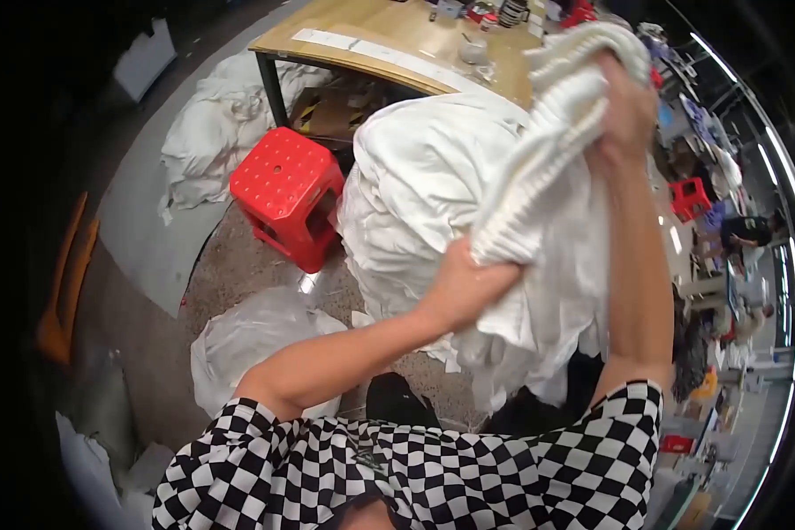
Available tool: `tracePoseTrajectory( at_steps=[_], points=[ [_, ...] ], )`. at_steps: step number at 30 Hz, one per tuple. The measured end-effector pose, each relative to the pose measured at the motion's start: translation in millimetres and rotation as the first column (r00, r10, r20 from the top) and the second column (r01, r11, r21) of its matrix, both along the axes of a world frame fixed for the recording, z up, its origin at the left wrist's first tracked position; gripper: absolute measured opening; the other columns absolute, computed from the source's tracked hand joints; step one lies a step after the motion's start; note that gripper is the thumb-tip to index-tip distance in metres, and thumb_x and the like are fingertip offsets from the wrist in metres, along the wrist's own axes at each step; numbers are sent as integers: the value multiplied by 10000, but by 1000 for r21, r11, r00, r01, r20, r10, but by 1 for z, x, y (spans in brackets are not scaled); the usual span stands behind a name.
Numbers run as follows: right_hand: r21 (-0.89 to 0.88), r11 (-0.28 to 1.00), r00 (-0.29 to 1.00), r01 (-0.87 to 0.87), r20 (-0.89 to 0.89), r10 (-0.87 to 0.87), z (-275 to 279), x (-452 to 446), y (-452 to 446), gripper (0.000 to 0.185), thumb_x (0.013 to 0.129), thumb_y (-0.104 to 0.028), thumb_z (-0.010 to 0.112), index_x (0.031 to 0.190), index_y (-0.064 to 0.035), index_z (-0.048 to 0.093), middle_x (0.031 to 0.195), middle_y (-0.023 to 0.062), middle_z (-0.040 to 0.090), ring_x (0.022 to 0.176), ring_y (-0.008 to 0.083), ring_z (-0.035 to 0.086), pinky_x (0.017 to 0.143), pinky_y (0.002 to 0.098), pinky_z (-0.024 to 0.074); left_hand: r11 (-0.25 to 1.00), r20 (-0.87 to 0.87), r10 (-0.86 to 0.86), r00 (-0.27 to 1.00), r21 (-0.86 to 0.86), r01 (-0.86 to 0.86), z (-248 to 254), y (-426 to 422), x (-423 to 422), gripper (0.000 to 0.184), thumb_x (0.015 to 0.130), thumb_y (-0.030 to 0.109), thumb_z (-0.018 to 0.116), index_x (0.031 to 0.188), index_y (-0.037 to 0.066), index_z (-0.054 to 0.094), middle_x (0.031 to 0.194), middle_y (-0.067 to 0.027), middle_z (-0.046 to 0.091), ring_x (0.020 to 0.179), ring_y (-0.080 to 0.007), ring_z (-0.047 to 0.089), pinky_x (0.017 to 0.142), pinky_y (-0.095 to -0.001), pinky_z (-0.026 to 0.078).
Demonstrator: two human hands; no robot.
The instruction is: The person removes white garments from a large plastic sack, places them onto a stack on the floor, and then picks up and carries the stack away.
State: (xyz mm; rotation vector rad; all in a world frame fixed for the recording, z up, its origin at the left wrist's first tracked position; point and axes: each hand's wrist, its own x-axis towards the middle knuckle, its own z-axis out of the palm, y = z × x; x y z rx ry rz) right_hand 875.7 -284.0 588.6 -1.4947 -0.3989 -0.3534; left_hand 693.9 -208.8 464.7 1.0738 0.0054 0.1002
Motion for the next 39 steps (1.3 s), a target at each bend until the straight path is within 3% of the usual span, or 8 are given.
tracePoseTrajectory(
  at_steps=[2,8,13,17,22,29,35,39],
  points=[
    [-248,968,931,-29,346,117,-43,89,32,230,779,-191,589,846,26,626,805,63,631,679,143,590,628,264,461,992,-123,129,984,2,-130,-16,19,47,217,700,113,602,873,-17,595,676,5,567,584,-59,498,518,-227,408],
    [-550,793,956,-262,-36,291,-211,185,125,774,746,-472,584,1263,49,339,1248,236,427,1169,342,404,955,331,332,787,-256,518,816,516,-338,-210,123,181,666,665,310,667,1153,-68,416,1084,-237,531,977,-310,536,834,-362,431],
    [-915,-224,910,335,253,329,-387,171,76,632,836,-532,404,1344,-170,303,1390,138,265,1288,317,218,1001,589,107,453,-271,640,719,889,-68,-296,167,26,717,686,336,635,1240,-17,347,1169,-247,444,1112,-384,412,909,-414,371],
    [-877,-86,827,473,408,387,-387,168,70,595,847,-498,412,1328,-156,336,1353,151,328,1252,301,299,988,554,188,670,-631,685,365,742,25,-364,189,-171,537,674,215,600,1145,-14,482,1115,-248,504,1004,-376,510,871,-401,415],
    [-878,376,691,296,469,551,-355,54,97,397,864,-223,497,1191,-1,464,1233,176,462,1151,328,417,955,411,321,530,-557,830,14,797,288,-421,188,-321,440,714,159,550,1121,-5,503,1026,-235,517,930,-363,539,805,-420,444],
    [-716,-181,457,-674,-597,659,-490,-279,178,347,810,-150,562,1121,-9,504,1143,192,512,1065,340,489,886,368,400,385,-509,821,260,829,406,-523,246,-354,275,748,194,531,969,36,572,994,-139,563,937,-275,536,894,-502,339],
    [-600,-406,202,-689,-698,688,-665,-501,287,385,854,-195,479,1210,-53,439,1188,210,477,1021,334,510,832,382,432,184,-735,457,501,629,755,-577,242,-446,316,814,166,412,1097,52,490,909,-90,607,888,-286,572,938,-582,255],
    [-158,-880,108,-447,-987,123,-714,-643,274,590,866,-437,398,1324,-79,292,1278,205,404,1132,327,441,951,402,343,663,-914,385,130,372,650,-586,247,-612,497,777,169,443,1238,14,341,1005,-157,600,906,-303,591,848,-506,397]
  ],
)
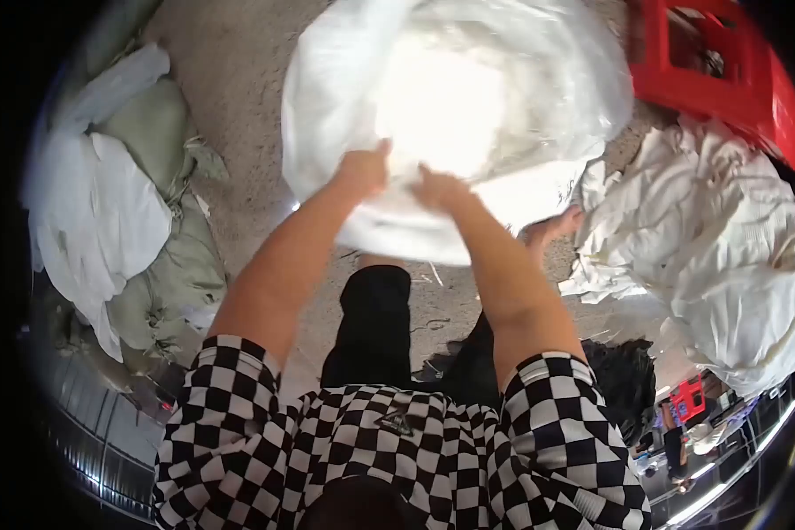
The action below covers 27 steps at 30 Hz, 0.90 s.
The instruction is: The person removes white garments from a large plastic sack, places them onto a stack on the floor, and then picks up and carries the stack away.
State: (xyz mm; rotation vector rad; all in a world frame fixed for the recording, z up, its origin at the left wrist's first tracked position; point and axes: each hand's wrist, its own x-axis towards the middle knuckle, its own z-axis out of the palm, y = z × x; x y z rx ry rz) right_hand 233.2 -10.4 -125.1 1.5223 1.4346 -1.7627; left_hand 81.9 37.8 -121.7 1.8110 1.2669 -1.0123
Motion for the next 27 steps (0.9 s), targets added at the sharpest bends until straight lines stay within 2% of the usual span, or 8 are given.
tracePoseTrajectory(
  at_steps=[8,15,19,21,23,25,26,27],
  points=[
    [-240,915,919,-325,-308,246,49,-177,-67,893,718,-545,559,1374,-81,170,1266,186,432,1140,299,451,930,393,371,915,8,353,936,-213,-343,-23,-26,-243,776,678,322,675,1319,114,291,1255,-159,434,1030,-304,513,750,-405,474],
    [-336,809,778,483,-259,-572,-56,-73,70,354,790,-186,564,1128,-82,540,983,100,553,956,219,530,756,354,486,-157,-220,975,-9,-662,-733,-63,62,-192,672,737,589,545,1272,211,398,1181,-63,489,939,-221,527,762,-404,469],
    [643,738,978,-203,165,125,-39,-88,244,481,768,-456,553,1135,-147,532,1124,140,545,1041,306,511,912,394,390,-40,466,808,-361,-567,-823,-84,88,-206,492,798,309,554,1248,143,448,1129,-75,502,1050,-211,467,765,-380,461],
    [959,70,960,-274,269,77,-82,-99,293,390,809,-344,508,940,12,600,864,222,603,879,347,580,760,426,437,-171,481,829,-284,-266,-949,-48,103,-187,562,712,222,586,1215,20,435,1216,-183,428,1158,-337,376,981,-435,295],
    [908,310,937,-281,189,295,-98,-117,307,441,801,-392,519,1000,-5,592,941,219,594,925,333,570,791,420,434,117,642,698,317,334,-935,-69,86,-159,462,759,196,573,1187,56,471,1023,-148,555,943,-286,533,748,-388,457],
    [406,778,878,-479,229,421,-70,-156,299,490,807,-426,505,1102,-39,560,1134,216,524,1045,315,512,902,387,396,259,746,639,188,21,-966,-60,51,-113,435,724,152,577,1118,0,473,888,-195,574,829,-356,554,751,-410,446],
    [417,689,804,-593,352,479,-100,-154,267,439,815,-386,490,1111,-70,567,1208,193,484,1096,296,480,951,362,353,345,726,630,277,59,-937,-57,32,-91,388,733,156,571,1079,2,489,877,-195,573,834,-356,552,749,-412,446],
    [383,791,878,-477,239,414,-63,-166,234,386,770,-394,508,958,-69,598,873,165,623,829,314,599,766,393,457,426,703,612,363,93,-900,-57,13,-73,342,741,160,566,1039,4,505,866,-195,572,838,-356,551,747,-413,446]
  ],
)
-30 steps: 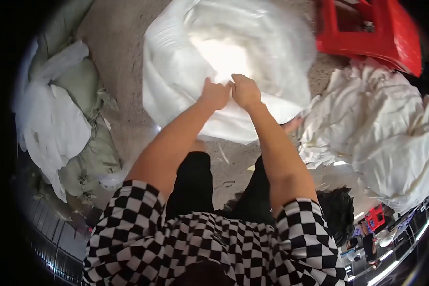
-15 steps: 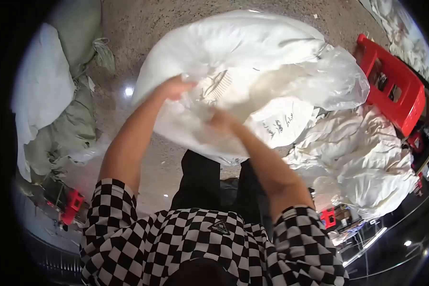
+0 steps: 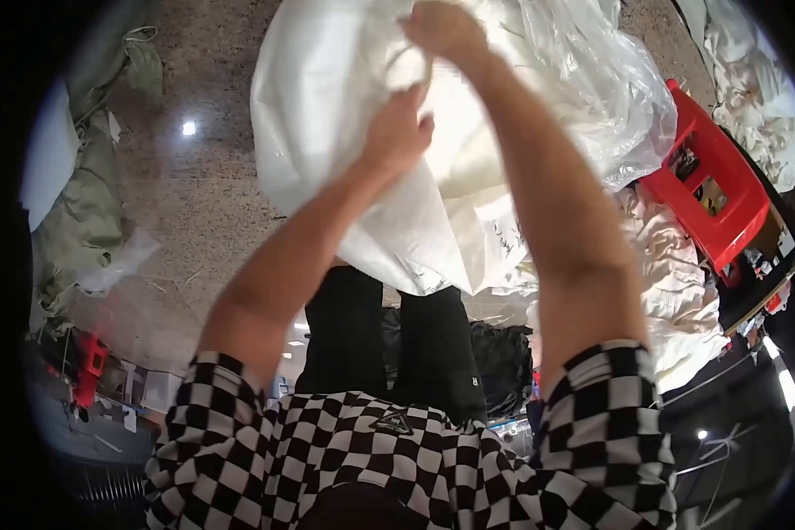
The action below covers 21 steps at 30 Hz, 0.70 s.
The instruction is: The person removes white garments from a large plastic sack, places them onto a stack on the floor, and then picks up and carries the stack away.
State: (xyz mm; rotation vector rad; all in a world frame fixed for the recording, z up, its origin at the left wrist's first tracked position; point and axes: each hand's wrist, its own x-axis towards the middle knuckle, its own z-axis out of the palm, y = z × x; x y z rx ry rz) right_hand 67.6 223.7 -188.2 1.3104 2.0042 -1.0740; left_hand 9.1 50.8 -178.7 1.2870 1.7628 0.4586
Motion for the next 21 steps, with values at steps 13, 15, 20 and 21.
tracePoseTrajectory(
  at_steps=[13,15,20,21],
  points=[
    [116,681,665,723,150,-732,8,49,-156,613,668,-389,635,1066,41,453,960,227,571,880,290,580,757,354,456,993,-126,-61,990,92,73,0,-44,15,58,698,60,579,753,79,584,765,-87,572,757,-283,533,764,-380,380],
    [128,686,664,717,173,-727,4,53,-156,543,702,-336,607,1064,40,456,945,207,571,869,282,580,748,346,458,990,-108,-112,988,73,120,7,-47,23,57,695,57,578,747,78,589,760,-76,581,752,-274,536,753,-372,376],
    [-310,0,16,951,47,-999,7,88,-168,288,822,-185,490,1025,20,499,880,112,580,779,213,578,710,352,481,994,-30,-96,995,45,97,17,-55,34,123,732,60,562,852,59,589,835,-99,606,750,-281,555,723,-370,412],
    [-392,-294,-308,872,26,-951,9,95,-174,228,858,-152,454,1026,-5,501,934,84,559,810,193,560,717,369,483,999,0,-19,1000,-47,19,14,-55,32,141,743,62,559,883,49,580,834,-111,605,740,-290,557,702,-373,425]
  ],
)
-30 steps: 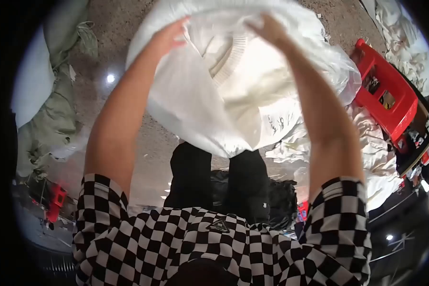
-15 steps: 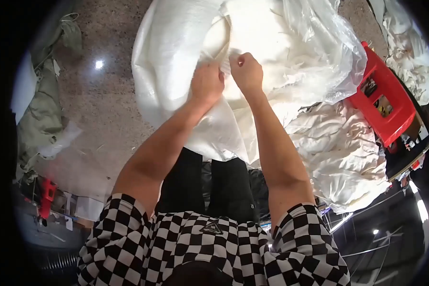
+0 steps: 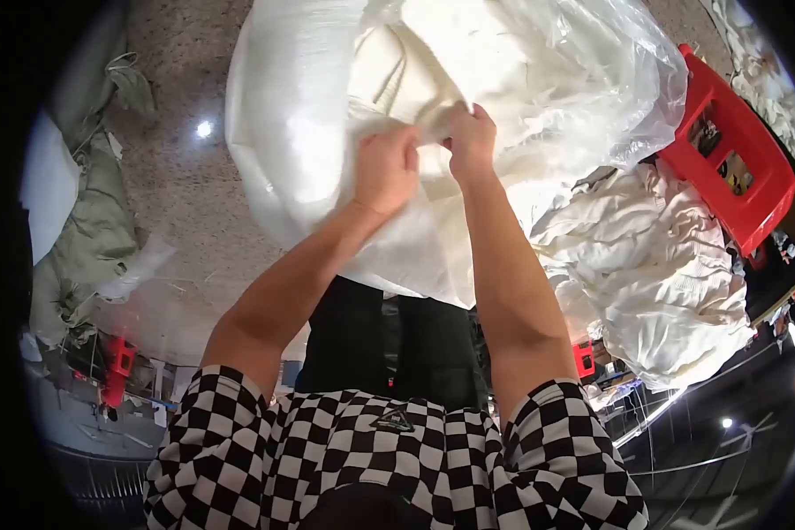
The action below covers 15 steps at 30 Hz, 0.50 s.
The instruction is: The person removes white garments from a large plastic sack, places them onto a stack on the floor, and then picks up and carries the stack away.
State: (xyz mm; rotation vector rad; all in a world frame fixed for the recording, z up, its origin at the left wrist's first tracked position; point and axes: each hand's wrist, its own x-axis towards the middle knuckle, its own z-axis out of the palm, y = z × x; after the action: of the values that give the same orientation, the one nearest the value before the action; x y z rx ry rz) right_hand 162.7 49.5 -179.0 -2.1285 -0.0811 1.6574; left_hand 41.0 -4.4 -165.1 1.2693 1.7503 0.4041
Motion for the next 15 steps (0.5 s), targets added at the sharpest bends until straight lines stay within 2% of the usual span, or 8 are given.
tracePoseTrajectory(
  at_steps=[1,2,3,5,8,11,12,15],
  points=[
    [14,999,999,47,-4,-46,5,7,-3,197,855,-148,466,998,-16,494,902,67,550,781,164,543,681,340,474,993,20,79,997,-94,-76,-4,0,-2,161,755,65,555,913,40,571,833,-123,604,730,-299,559,681,-375,438],
    [29,995,996,94,-10,-94,11,14,-4,168,851,-145,477,970,-26,486,871,51,540,751,135,527,646,312,464,978,-17,209,978,33,-208,-10,-1,-4,208,776,78,552,974,15,534,857,-153,589,710,-313,565,627,-381,457],
    [44,989,990,143,-18,-142,16,18,-6,141,848,-141,489,943,-37,479,839,35,531,721,106,511,610,283,455,976,-74,217,973,-15,-218,-16,0,-7,256,762,130,585,983,11,532,906,-160,576,736,-306,571,672,-385,449],
    [61,996,997,72,-29,-70,23,17,-7,122,857,-169,495,887,-51,487,767,4,514,686,81,486,596,246,425,1000,-201,19,979,-14,-22,-22,6,-9,265,734,166,611,938,11,544,960,-147,564,740,-310,565,709,-387,438],
    [118,993,999,-26,-37,31,21,16,-8,154,864,-187,496,871,-34,514,720,-9,517,648,70,459,576,234,393,996,-307,-62,950,36,77,-19,19,-2,258,708,191,628,881,9,566,882,-138,583,760,-319,560,745,-400,422],
    [173,984,996,-46,-67,58,23,9,-3,165,866,-165,490,924,-13,518,754,9,535,647,74,465,582,238,399,985,-109,-156,982,-88,146,-4,30,2,185,710,143,609,824,1,577,808,-141,595,757,-304,568,709,-389,442],
    [203,975,990,-94,-80,112,13,11,-7,254,821,-195,546,950,21,508,764,41,545,658,95,488,589,248,419,993,7,-105,994,-44,106,-1,27,9,146,709,133,601,800,20,589,737,-124,582,716,-304,562,712,-395,430],
    [69,904,907,-422,44,420,24,5,10,344,751,-222,599,934,52,498,759,73,548,662,123,510,588,263,433,1000,294,6,956,9,-9,8,16,27,57,710,101,573,732,61,609,613,-102,564,626,-308,549,683,-400,412]
  ],
)
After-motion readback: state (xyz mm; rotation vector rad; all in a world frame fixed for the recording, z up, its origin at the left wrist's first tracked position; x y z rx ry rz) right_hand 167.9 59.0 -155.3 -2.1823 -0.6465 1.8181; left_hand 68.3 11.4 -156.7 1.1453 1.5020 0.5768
